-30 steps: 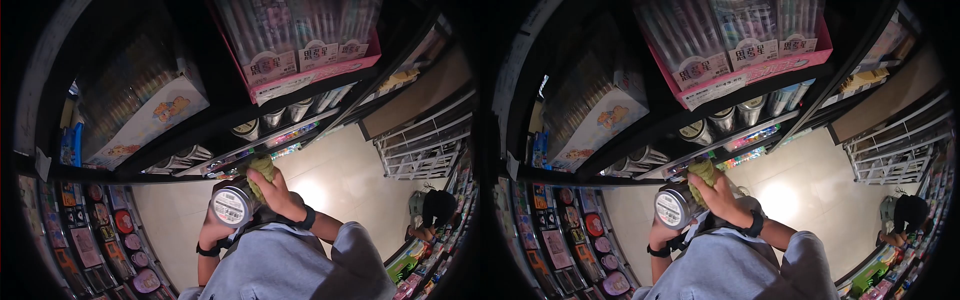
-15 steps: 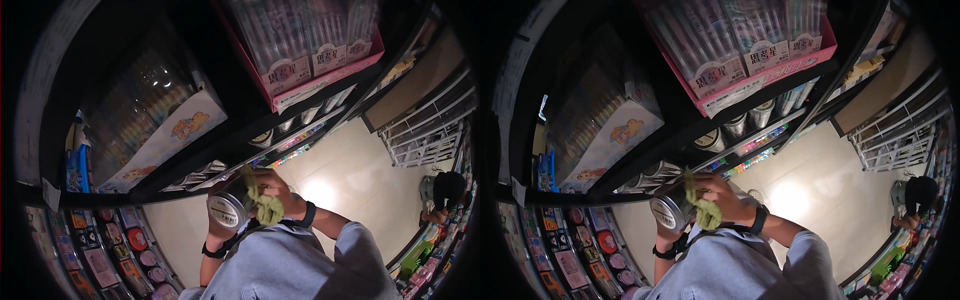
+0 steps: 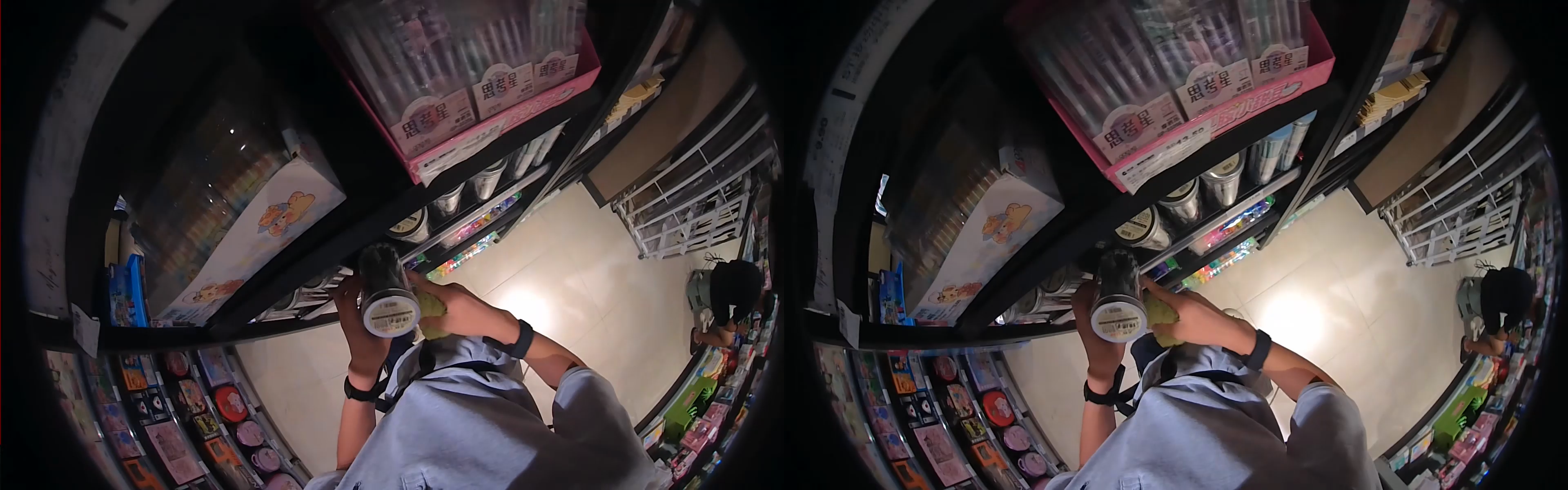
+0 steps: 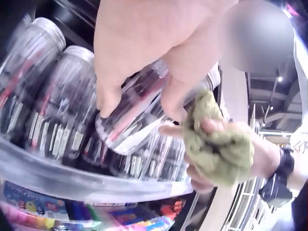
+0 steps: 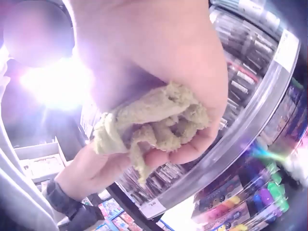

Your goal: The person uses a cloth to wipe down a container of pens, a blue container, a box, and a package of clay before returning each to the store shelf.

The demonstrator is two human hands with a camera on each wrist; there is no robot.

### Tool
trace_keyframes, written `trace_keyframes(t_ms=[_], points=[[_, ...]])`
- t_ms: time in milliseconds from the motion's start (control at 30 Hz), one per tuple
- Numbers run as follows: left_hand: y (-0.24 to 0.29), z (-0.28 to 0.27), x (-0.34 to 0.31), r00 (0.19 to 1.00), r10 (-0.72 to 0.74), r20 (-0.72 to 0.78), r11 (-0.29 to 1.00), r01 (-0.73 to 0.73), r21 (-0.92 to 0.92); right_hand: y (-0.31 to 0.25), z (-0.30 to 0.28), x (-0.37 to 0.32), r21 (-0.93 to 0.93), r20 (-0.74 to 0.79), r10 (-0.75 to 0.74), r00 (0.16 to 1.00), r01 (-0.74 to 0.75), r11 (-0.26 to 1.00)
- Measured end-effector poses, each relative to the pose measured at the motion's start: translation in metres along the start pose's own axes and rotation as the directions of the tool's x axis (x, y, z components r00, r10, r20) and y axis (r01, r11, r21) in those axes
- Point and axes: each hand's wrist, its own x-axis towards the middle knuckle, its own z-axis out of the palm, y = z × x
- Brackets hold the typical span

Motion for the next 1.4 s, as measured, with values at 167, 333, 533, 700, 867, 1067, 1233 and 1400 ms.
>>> trace_keyframes(t_ms=[167,333,533,700,867,1067,1233,1400], points=[[-0.026,0.026,-0.012,0.974,-0.182,-0.134,0.959,0.146,-0.241,0.012,-0.003,0.006,-0.104,0.105,0.11,0.988,-0.099,0.99],[-0.01,0.036,-0.011,0.925,-0.355,-0.135,0.909,0.309,-0.28,0.023,0.0,0.007,0.043,0.095,0.116,0.989,-0.121,0.992],[-0.019,0.04,-0.014,0.933,-0.34,-0.118,0.9,0.286,-0.329,0.034,0.007,0.008,0.09,0.106,0.105,0.989,-0.115,0.989],[-0.03,0.043,-0.021,0.916,-0.396,-0.061,0.787,0.305,-0.537,0.037,0.013,0.01,0.129,0.097,0.093,0.991,-0.105,0.986],[-0.021,0.037,-0.016,0.932,-0.357,-0.053,0.815,0.284,-0.505,0.028,0.013,0.015,0.187,0.11,0.134,0.985,-0.153,0.97],[-0.022,0.035,-0.015,0.955,-0.289,-0.06,0.914,0.257,-0.315,0.033,0.016,0.018,0.197,0.163,0.215,0.963,-0.246,0.949],[-0.03,0.044,-0.016,0.934,-0.351,-0.073,0.862,0.291,-0.416,0.04,0.021,0.019,0.186,0.095,0.133,0.987,-0.148,0.971],[-0.023,0.048,-0.011,0.875,-0.458,-0.157,0.777,0.308,-0.549,0.026,0.011,0.03,0.244,0.153,0.118,0.981,-0.153,0.958]])
